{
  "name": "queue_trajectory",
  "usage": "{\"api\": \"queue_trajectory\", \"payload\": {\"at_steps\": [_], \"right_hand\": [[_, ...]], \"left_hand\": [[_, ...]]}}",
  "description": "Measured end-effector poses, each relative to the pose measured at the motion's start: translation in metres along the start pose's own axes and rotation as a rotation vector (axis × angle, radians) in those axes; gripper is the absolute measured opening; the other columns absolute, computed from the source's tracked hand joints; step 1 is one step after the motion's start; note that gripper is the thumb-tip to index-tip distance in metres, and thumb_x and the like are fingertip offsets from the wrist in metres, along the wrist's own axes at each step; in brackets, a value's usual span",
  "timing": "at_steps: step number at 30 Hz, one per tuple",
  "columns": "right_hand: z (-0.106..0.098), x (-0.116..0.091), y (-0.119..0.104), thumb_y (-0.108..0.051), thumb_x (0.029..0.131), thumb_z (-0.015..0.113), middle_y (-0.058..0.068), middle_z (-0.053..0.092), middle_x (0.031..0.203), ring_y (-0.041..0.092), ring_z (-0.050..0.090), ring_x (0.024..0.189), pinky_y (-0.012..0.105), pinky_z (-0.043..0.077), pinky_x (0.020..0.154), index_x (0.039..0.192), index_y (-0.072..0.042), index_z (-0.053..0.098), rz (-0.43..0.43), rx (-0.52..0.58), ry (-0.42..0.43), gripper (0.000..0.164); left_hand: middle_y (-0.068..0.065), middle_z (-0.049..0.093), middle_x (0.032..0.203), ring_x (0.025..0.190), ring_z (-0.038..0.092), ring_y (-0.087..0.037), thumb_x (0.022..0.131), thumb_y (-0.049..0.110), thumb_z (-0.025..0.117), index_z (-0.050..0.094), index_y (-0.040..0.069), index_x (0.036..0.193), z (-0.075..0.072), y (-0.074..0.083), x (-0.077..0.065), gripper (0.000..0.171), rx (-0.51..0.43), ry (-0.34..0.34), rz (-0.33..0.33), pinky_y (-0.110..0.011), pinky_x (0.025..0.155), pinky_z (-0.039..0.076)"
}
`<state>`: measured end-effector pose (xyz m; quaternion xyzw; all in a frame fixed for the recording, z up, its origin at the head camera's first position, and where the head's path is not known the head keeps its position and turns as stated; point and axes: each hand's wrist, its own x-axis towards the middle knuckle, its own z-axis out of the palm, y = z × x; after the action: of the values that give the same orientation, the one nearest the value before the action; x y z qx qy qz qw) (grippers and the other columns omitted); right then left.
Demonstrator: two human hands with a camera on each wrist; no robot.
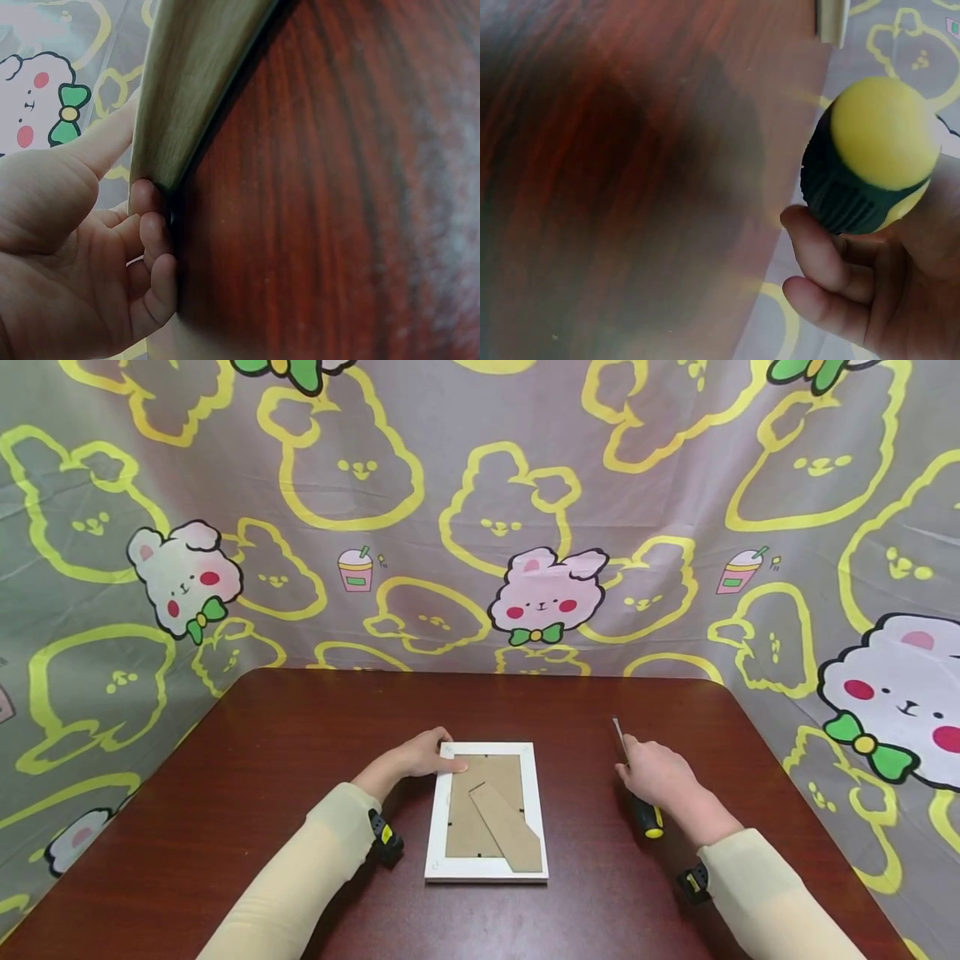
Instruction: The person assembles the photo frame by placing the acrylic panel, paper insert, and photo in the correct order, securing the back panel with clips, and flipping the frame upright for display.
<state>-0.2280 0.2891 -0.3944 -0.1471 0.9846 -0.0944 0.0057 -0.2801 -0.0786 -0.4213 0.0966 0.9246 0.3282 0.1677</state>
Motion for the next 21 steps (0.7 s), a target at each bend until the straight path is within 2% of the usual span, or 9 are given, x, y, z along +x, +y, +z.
{"api": "queue_trajectory", "payload": {"at_steps": [8, 15, 21], "right_hand": [[0.010, 0.004, 0.007, -0.013, 0.090, 0.065, 0.009, 0.055, 0.072, 0.018, 0.053, 0.055, 0.035, 0.046, 0.050, 0.111, 0.016, 0.046, 0.059, -0.024, -0.070, 0.040], [0.013, 0.007, 0.006, -0.013, 0.091, 0.063, 0.018, 0.061, 0.080, 0.021, 0.056, 0.058, 0.037, 0.046, 0.051, 0.123, 0.018, 0.042, 0.085, -0.030, -0.098, 0.049], [0.017, 0.008, 0.006, -0.013, 0.093, 0.063, 0.019, 0.062, 0.080, 0.021, 0.056, 0.057, 0.037, 0.047, 0.051, 0.127, 0.019, 0.038, 0.092, -0.031, -0.108, 0.053]], "left_hand": [[-0.006, 0.054, 0.099, 0.087, 0.050, -0.022, 0.084, 0.038, 0.077, 0.052, 0.006, 0.109, -0.001, 0.000, 0.000, 0.048, 0.000, -0.006, 0.003, -0.035, 0.075, 0.042], [-0.006, 0.054, 0.099, 0.086, 0.050, -0.022, 0.084, 0.039, 0.077, 0.052, 0.006, 0.110, 0.000, -0.001, 0.000, 0.049, -0.005, -0.006, 0.002, -0.035, 0.075, 0.042], [-0.006, 0.053, 0.097, 0.086, 0.050, -0.022, 0.083, 0.038, 0.077, 0.053, 0.006, 0.108, -0.001, -0.002, -0.001, 0.048, 0.000, 0.003, 0.009, -0.035, 0.075, 0.042]]}}
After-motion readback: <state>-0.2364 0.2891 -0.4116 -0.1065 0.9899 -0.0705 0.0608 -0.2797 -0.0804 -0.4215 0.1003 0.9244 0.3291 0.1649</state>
